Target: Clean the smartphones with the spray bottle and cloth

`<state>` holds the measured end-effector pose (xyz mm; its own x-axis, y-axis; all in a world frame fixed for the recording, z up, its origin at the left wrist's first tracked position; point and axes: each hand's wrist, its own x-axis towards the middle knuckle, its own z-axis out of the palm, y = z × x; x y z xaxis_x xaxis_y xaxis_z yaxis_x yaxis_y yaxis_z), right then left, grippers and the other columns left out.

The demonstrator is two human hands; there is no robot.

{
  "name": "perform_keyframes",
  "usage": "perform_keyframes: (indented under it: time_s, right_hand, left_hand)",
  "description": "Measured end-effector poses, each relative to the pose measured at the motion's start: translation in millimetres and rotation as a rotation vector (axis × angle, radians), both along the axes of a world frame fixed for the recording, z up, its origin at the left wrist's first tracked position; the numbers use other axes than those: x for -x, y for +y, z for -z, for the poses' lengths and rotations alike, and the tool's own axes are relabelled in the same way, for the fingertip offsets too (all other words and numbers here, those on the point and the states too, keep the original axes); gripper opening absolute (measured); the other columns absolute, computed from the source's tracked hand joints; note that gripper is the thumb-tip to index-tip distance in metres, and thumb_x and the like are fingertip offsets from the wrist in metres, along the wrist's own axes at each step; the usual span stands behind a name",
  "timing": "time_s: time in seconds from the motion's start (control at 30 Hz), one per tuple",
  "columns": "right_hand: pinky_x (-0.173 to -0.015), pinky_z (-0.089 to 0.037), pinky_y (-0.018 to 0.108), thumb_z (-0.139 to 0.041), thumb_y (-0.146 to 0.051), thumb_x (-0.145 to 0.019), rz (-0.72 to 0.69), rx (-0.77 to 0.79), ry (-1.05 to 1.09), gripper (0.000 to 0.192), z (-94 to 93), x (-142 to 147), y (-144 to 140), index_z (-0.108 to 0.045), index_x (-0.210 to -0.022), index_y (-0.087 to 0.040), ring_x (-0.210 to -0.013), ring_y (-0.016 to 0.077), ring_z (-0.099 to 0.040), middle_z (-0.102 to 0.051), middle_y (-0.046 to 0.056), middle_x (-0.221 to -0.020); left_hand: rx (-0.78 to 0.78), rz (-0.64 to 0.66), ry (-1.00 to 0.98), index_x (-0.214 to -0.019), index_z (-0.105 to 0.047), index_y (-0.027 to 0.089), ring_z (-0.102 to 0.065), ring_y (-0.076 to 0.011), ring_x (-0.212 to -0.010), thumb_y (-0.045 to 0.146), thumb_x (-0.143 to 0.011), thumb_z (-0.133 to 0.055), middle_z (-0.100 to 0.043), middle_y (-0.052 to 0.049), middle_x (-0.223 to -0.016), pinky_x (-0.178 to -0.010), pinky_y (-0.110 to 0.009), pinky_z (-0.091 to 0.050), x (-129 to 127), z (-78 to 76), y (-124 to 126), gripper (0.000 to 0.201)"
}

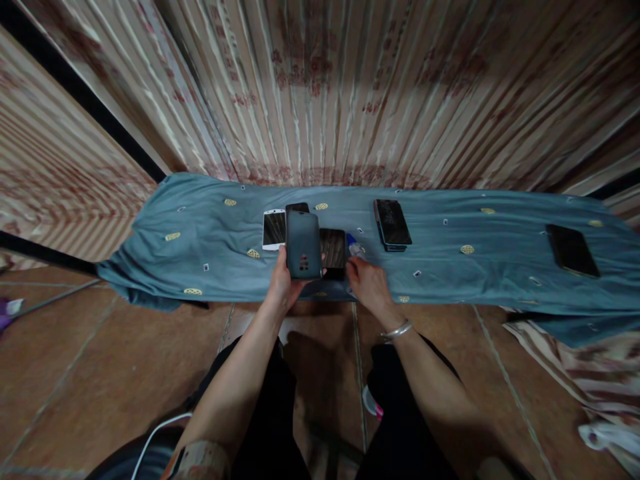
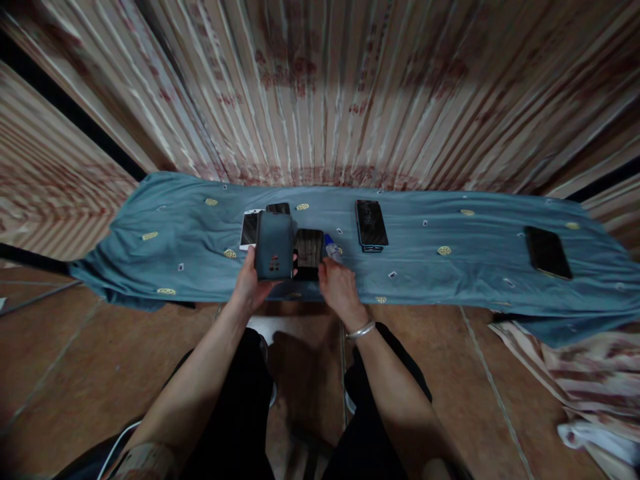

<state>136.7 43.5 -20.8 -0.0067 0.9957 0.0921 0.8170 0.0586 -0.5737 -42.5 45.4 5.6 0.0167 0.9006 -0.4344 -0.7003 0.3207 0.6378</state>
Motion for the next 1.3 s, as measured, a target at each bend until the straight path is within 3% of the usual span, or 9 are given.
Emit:
perform_keyframes:
  time_s: [0.13, 0.2, 0.3, 0.43, 0.6, 0.73, 0.83, 1.03, 1.3]
  right_hand:
    - [-0.075, -0.055, 0.033, -0.054, -0.042, -0.088, 0.063, -0.058, 0.612, 0.028, -8.0, -19, 10, -0.072, -0.084, -0.020, -0.078, 0.0214, -0.071, -0.076, 0.007, -0.084]
    - [-0.072, -0.056, 0.031, -0.058, -0.039, -0.081, 0.114, 0.024, 1.038, 0.025, -11.3, -26, 17, -0.072, -0.087, -0.019, -0.080, 0.0203, -0.072, -0.077, 0.007, -0.086]
    - [-0.071, -0.055, 0.029, -0.064, -0.032, -0.072, 0.143, -0.003, 1.255, 0.024, -14.0, -32, 22, -0.072, -0.091, -0.019, -0.082, 0.0187, -0.071, -0.077, 0.006, -0.092]
    - [-0.074, -0.054, 0.030, -0.070, -0.037, -0.073, 0.136, -0.169, 1.016, 0.028, -12.1, -26, 19, -0.072, -0.096, -0.022, -0.081, 0.0174, -0.068, -0.076, 0.003, -0.092]
    - [-0.091, -0.054, 0.038, -0.060, -0.034, -0.084, 0.021, -0.271, 0.603, 0.027, -8.5, -11, 12, -0.071, -0.104, -0.021, -0.096, 0.0221, -0.070, -0.076, 0.006, -0.105]
    - [-0.101, -0.051, 0.039, -0.052, -0.026, -0.088, -0.067, -0.368, 0.424, 0.029, -8.3, -7, 12, -0.071, -0.110, -0.021, -0.112, 0.0224, -0.068, -0.074, 0.008, -0.118]
    - [-0.103, -0.050, 0.039, -0.048, -0.023, -0.090, -0.097, -0.407, 0.355, 0.032, -9.9, -12, 14, -0.071, -0.112, -0.020, -0.114, 0.0214, -0.067, -0.074, 0.008, -0.119]
    - [-0.101, -0.051, 0.040, -0.047, -0.014, -0.085, -0.173, -0.305, 0.323, 0.038, -16.3, -24, 15, -0.071, -0.113, -0.023, -0.110, 0.0214, -0.068, -0.074, 0.004, -0.118]
    - [-0.102, -0.051, 0.039, -0.047, -0.012, -0.083, -0.229, -0.295, 0.337, 0.039, -17.9, -17, 6, -0.072, -0.110, -0.026, -0.112, 0.0205, -0.067, -0.074, 0.002, -0.119]
  left_hand:
    - [0.029, 0.152, -0.060, -0.140, -0.051, 0.009, -0.074, -0.0285, -0.099, 0.050, -0.103, -0.025, -0.076, -0.017, -0.108, -0.088, -0.049, -0.059, -10, -0.5, -9, 0.061]
    - [0.038, 0.214, -0.069, -0.143, -0.049, 0.011, -0.074, -0.0283, -0.098, 0.049, -0.103, -0.025, -0.075, -0.017, -0.109, -0.087, -0.050, -0.059, -17, 1.7, -13, 0.060]
    - [0.032, 0.251, -0.060, -0.146, -0.045, 0.014, -0.075, -0.0281, -0.095, 0.048, -0.103, -0.028, -0.075, -0.017, -0.110, -0.085, -0.050, -0.060, -26, 7.9, -18, 0.058]
    - [0.018, 0.286, -0.066, -0.147, -0.044, 0.021, -0.075, -0.0273, -0.094, 0.047, -0.102, -0.033, -0.075, -0.014, -0.111, -0.084, -0.049, -0.060, -35, 16.0, -21, 0.053]
    - [0.013, 0.335, -0.048, -0.145, -0.048, 0.024, -0.073, -0.0272, -0.100, 0.042, -0.101, -0.041, -0.076, -0.011, -0.112, -0.086, -0.047, -0.059, -43, 17.5, -28, 0.048]
    - [-0.010, 0.348, -0.013, -0.143, -0.052, 0.022, -0.073, -0.0265, -0.101, 0.039, -0.101, -0.044, -0.076, -0.010, -0.110, -0.086, -0.044, -0.060, -47, 16.0, -33, 0.046]
    - [-0.032, 0.399, 0.006, -0.142, -0.053, 0.021, -0.074, -0.0268, -0.097, 0.038, -0.100, -0.045, -0.077, -0.010, -0.104, -0.082, -0.043, -0.062, -48, 16.8, -36, 0.045]
    - [-0.064, 0.418, 0.023, -0.137, -0.058, 0.020, -0.074, -0.0288, -0.096, 0.041, -0.096, -0.053, -0.077, -0.012, -0.103, -0.078, -0.041, -0.062, -47, 18.0, -37, 0.046]
    - [-0.040, 0.388, 0.045, -0.133, -0.060, 0.020, -0.074, -0.0270, -0.096, 0.038, -0.100, -0.046, -0.077, -0.010, -0.101, -0.081, -0.041, -0.060, -46, 13.8, -37, 0.040]
